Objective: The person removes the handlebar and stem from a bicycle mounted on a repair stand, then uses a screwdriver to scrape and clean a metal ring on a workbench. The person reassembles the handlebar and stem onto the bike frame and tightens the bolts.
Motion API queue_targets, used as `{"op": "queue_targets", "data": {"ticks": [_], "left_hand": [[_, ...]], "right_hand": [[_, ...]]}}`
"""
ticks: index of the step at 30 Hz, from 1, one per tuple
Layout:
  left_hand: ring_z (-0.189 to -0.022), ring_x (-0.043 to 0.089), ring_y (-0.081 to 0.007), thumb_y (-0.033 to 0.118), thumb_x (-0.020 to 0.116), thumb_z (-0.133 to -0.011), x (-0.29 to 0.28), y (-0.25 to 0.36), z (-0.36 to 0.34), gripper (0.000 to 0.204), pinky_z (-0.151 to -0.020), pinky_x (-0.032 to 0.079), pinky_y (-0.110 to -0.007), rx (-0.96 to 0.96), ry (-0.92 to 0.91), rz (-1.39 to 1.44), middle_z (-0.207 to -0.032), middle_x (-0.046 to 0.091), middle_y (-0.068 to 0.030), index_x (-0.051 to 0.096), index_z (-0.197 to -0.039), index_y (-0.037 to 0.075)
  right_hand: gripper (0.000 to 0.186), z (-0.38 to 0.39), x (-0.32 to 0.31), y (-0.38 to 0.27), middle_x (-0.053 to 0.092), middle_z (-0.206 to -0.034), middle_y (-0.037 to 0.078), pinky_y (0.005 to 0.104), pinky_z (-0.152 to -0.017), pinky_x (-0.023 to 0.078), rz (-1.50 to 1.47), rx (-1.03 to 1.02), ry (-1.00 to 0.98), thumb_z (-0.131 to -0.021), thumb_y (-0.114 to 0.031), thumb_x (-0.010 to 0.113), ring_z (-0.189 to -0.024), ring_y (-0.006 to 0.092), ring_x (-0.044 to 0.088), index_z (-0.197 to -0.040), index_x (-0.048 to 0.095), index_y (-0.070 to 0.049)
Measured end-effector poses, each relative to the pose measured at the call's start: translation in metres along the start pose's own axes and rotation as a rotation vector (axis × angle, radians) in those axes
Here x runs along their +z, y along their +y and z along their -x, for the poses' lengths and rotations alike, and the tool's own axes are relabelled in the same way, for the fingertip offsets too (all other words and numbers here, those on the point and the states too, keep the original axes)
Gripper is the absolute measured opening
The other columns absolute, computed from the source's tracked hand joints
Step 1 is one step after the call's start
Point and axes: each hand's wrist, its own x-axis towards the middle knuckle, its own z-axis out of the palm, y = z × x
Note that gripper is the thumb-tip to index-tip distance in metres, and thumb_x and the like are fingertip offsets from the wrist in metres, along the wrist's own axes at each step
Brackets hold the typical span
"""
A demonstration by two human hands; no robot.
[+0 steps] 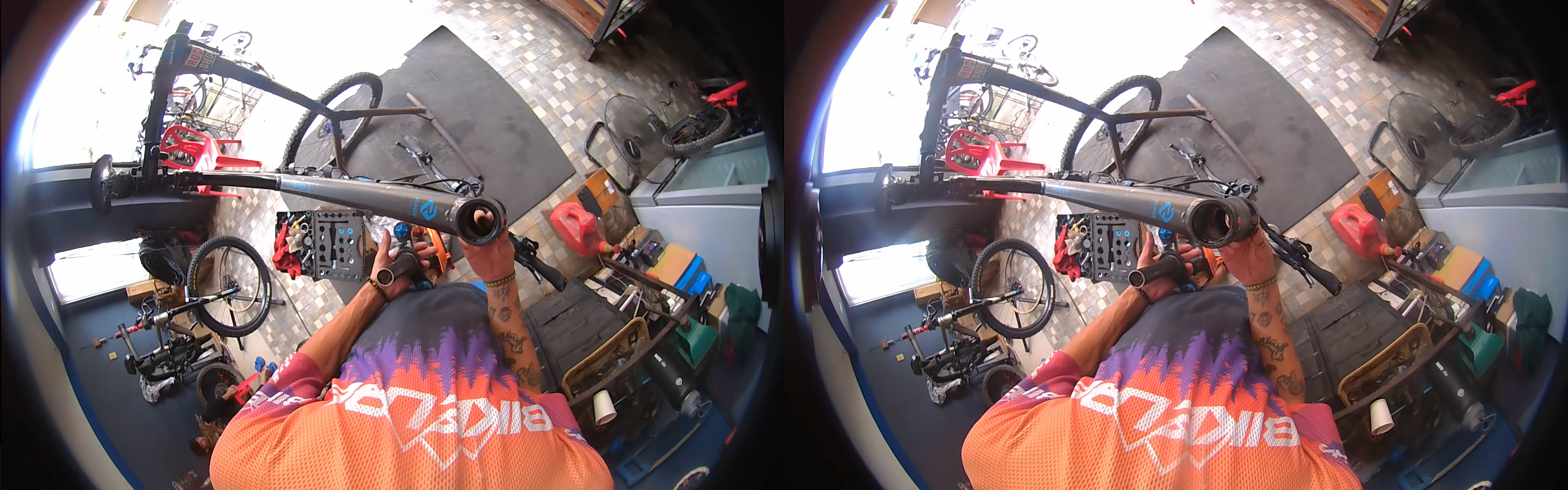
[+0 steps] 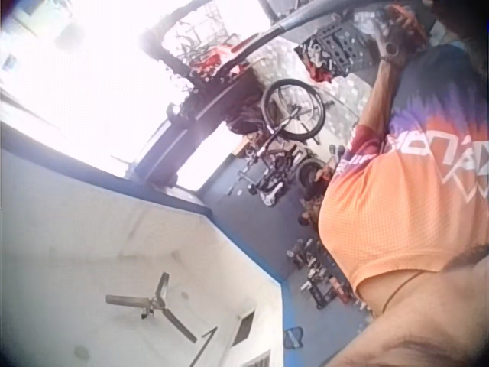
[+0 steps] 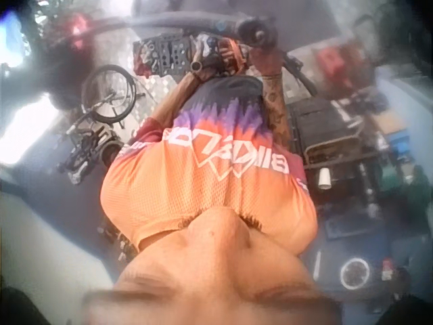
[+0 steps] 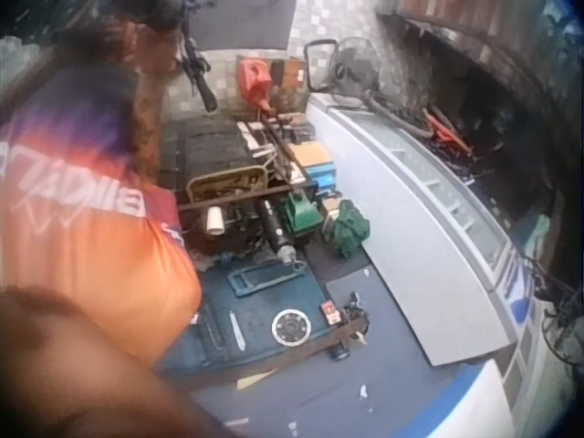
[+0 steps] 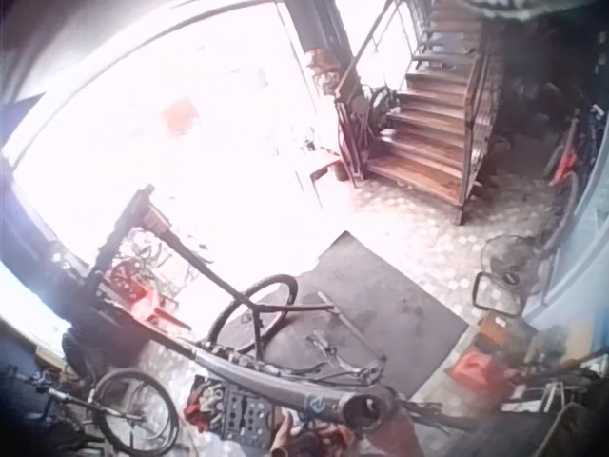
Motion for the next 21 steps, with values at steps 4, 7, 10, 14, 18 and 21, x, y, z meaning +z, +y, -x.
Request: {"op": "queue_targets", "data": {"ticks": [4,7,10,14,18,21], "left_hand": [[-0.136,0.060,-0.0457,0.077,0.049,-0.101,-0.006,-0.001,0.001,0.082,-0.099,0.056,-0.056,-0.006,0.017,0.033,-0.138,0.065,-0.0249,0.061,-0.144,0.009],[-0.132,0.062,-0.0450,0.080,0.050,-0.099,-0.001,-0.004,0.002,0.086,-0.098,0.057,-0.055,0.020,0.055,0.028,-0.139,0.064,-0.0269,0.062,-0.140,0.005],[-0.122,0.065,-0.0421,0.084,0.049,-0.097,0.001,0.001,0.005,0.094,-0.098,0.057,-0.053,0.008,0.033,-0.028,-0.135,0.065,-0.0290,0.061,-0.135,-0.001],[-0.120,0.068,-0.0406,0.084,0.044,-0.099,-0.004,-0.010,-0.003,0.090,-0.098,0.057,-0.052,0.056,0.076,-0.004,-0.133,0.070,-0.0248,0.063,-0.140,0.006],[-0.127,0.065,-0.0410,0.083,0.045,-0.099,-0.008,-0.007,-0.015,0.093,-0.101,0.056,-0.051,0.002,0.004,-0.025,-0.135,0.067,-0.0235,0.060,-0.140,0.001],[-0.113,0.066,-0.0349,0.087,0.050,-0.094,0.011,-0.013,-0.028,0.104,-0.098,0.056,-0.045,0.096,0.100,-0.127,-0.138,0.065,-0.0284,0.061,-0.129,-0.010]], "right_hand": [[0.040,-0.004,-0.002,-0.001,0.071,-0.131,0.004,0.0318,-0.091,0.052,0.045,-0.028,0.090,-0.104,-0.032,0.073,-0.099,0.0122,0.063,-0.139,0.068,-0.013],[0.040,0.003,-0.017,-0.003,0.071,-0.122,0.002,0.0318,-0.090,0.052,0.007,-0.046,0.144,-0.102,-0.035,0.076,-0.098,0.0126,0.061,-0.133,0.069,-0.011],[0.042,0.015,-0.030,-0.009,0.071,-0.121,0.002,0.0342,-0.096,0.053,-0.043,-0.048,0.031,-0.101,-0.037,0.077,-0.109,0.0151,0.064,-0.132,0.067,-0.010],[0.038,0.027,-0.001,-0.041,0.071,-0.122,0.003,0.0302,-0.088,0.052,0.299,-0.080,0.245,-0.105,-0.031,0.073,-0.100,0.0131,0.064,-0.133,0.065,-0.007],[0.031,0.064,0.009,-0.069,0.072,-0.115,0.005,0.0255,-0.080,0.052,0.823,0.005,0.526,-0.109,-0.024,0.066,-0.091,0.0086,0.062,-0.130,0.069,-0.001],[0.027,0.104,0.013,-0.090,0.074,-0.104,0.000,0.0230,-0.072,0.051,1.200,-0.004,0.717,-0.109,-0.019,0.066,-0.081,0.0049,0.061,-0.125,0.075,-0.001]]}}
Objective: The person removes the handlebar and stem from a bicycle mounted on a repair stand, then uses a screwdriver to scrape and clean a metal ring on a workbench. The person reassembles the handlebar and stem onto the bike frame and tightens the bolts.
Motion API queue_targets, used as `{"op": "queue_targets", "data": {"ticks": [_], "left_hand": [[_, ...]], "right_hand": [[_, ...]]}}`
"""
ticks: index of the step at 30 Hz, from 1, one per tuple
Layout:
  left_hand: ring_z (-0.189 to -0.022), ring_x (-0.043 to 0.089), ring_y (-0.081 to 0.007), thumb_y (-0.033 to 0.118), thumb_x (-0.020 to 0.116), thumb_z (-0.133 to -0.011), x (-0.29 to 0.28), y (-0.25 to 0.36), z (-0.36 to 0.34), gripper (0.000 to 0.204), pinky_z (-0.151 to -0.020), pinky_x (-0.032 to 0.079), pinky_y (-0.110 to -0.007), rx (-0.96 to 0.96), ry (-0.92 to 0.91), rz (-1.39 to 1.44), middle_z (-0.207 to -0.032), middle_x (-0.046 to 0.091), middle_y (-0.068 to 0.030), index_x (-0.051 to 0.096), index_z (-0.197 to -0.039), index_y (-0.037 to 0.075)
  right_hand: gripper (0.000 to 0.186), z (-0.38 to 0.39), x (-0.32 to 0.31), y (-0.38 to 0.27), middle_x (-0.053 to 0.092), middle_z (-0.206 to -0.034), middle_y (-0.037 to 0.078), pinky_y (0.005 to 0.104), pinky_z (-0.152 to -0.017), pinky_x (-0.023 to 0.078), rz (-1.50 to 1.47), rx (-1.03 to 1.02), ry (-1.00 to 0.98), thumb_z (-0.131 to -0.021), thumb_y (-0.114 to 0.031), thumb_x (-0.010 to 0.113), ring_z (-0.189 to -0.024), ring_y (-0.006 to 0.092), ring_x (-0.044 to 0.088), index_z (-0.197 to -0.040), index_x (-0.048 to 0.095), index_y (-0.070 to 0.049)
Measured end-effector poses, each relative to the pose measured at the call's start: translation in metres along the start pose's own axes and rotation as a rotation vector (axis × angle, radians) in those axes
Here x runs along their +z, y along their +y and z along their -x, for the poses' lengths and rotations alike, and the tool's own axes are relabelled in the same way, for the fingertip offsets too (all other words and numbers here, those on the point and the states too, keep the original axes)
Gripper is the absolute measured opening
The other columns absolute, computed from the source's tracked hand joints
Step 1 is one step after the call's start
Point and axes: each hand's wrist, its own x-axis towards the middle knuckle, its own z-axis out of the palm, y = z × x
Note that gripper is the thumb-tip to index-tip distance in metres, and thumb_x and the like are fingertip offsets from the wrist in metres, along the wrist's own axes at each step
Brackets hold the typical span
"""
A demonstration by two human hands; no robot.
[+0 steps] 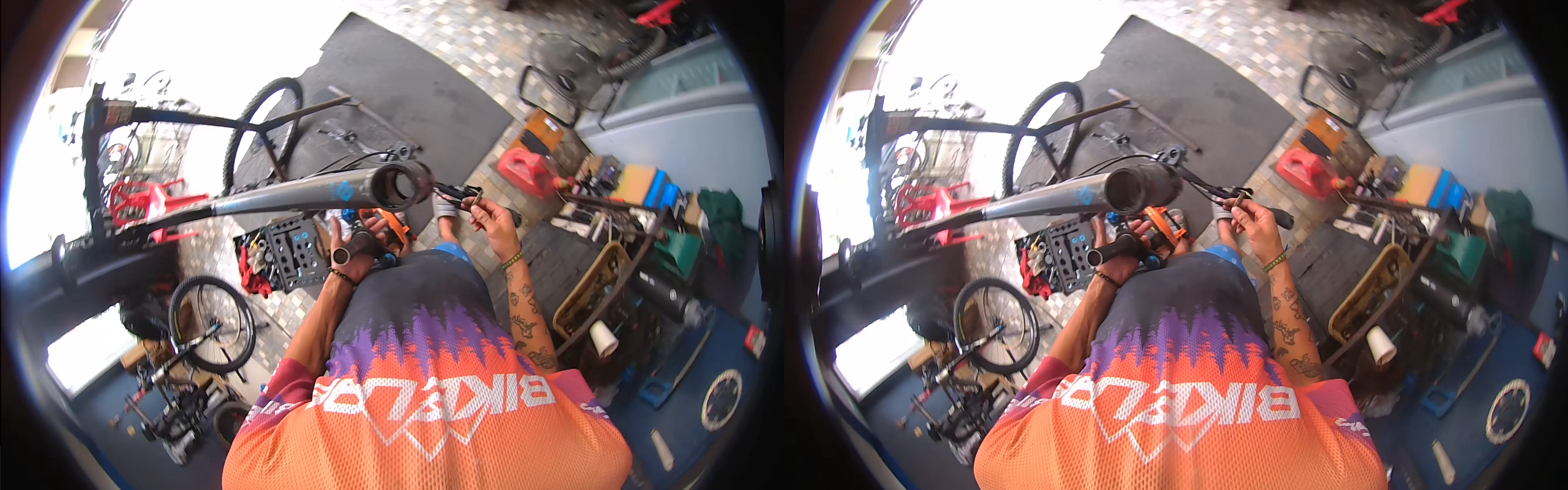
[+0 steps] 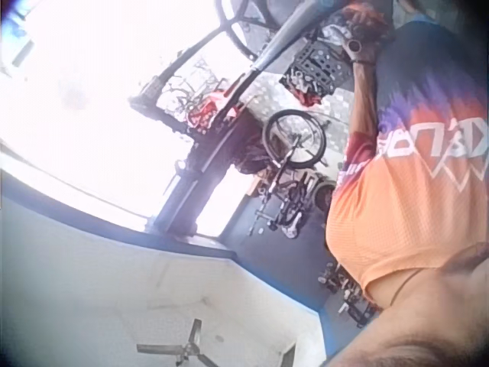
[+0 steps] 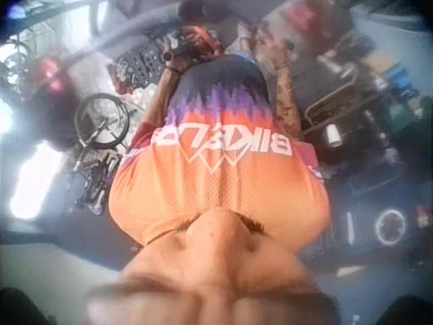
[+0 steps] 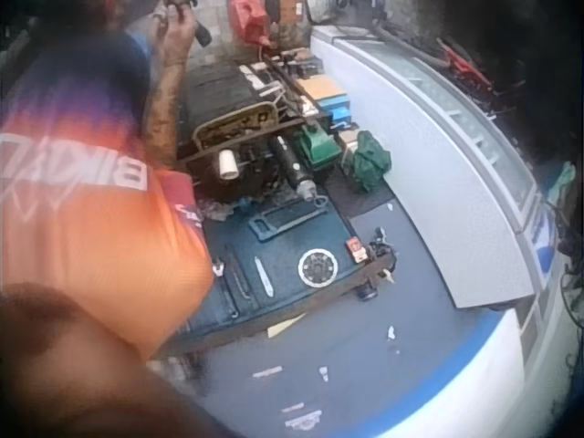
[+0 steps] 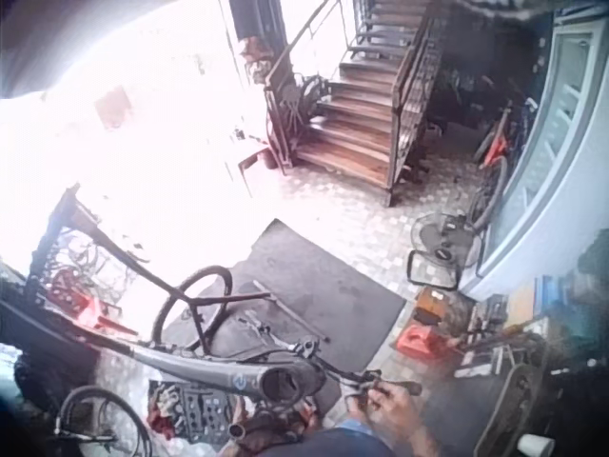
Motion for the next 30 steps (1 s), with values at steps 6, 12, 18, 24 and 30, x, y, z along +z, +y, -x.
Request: {"op": "queue_targets", "data": {"ticks": [6,12,18,24,30], "left_hand": [[-0.111,0.066,-0.0333,0.084,0.052,-0.096,-0.008,0.014,-0.020,0.100,-0.100,0.055,-0.044,-0.056,-0.151,-0.090,-0.139,0.066,-0.0263,0.062,-0.134,-0.009],[-0.115,0.066,-0.0288,0.081,0.052,-0.098,-0.021,0.016,-0.048,0.097,-0.110,0.049,-0.042,-0.314,-0.425,-0.139,-0.147,0.064,-0.0221,0.064,-0.138,-0.006],[-0.124,0.064,-0.0332,0.076,0.055,-0.099,-0.043,0.019,-0.072,0.099,-0.114,0.049,-0.044,-0.440,-0.489,-0.195,-0.160,0.052,-0.0227,0.047,-0.153,-0.007],[-0.126,0.063,-0.0382,0.072,0.047,-0.103,-0.044,0.026,-0.081,0.094,-0.115,0.049,-0.049,-0.346,-0.419,-0.215,-0.156,0.054,-0.0250,0.045,-0.153,-0.009],[-0.118,0.070,-0.0352,0.040,0.066,-0.089,-0.038,0.014,-0.074,0.082,-0.117,0.047,-0.051,-0.254,-0.359,-0.213,-0.147,0.064,-0.0234,0.049,-0.151,-0.010]], "right_hand": [[0.027,0.081,-0.033,-0.015,0.065,-0.092,-0.004,0.0236,-0.073,0.049,0.060,-0.067,0.170,-0.111,-0.019,0.061,-0.081,0.0055,0.059,-0.128,0.074,-0.002],[0.023,0.191,-0.003,0.013,0.063,-0.106,0.003,0.0290,-0.069,0.053,0.144,-0.205,0.685,-0.109,-0.018,0.064,-0.080,0.0110,0.063,-0.119,0.075,0.000],[0.020,0.344,0.063,0.074,0.067,-0.108,0.013,0.0368,-0.076,0.056,0.364,0.016,1.240,-0.103,-0.016,0.070,-0.088,0.0251,0.068,-0.115,0.076,-0.001],[0.016,0.488,0.073,0.120,0.073,-0.102,0.017,0.0418,-0.081,0.059,0.501,0.331,1.486,-0.101,-0.017,0.071,-0.093,0.0309,0.074,-0.108,0.077,-0.004],[0.021,0.576,0.070,0.176,0.076,-0.101,0.018,0.0494,-0.085,0.060,0.549,0.935,1.316,-0.099,-0.027,0.067,-0.097,0.0387,0.075,-0.106,0.078,-0.010]]}}
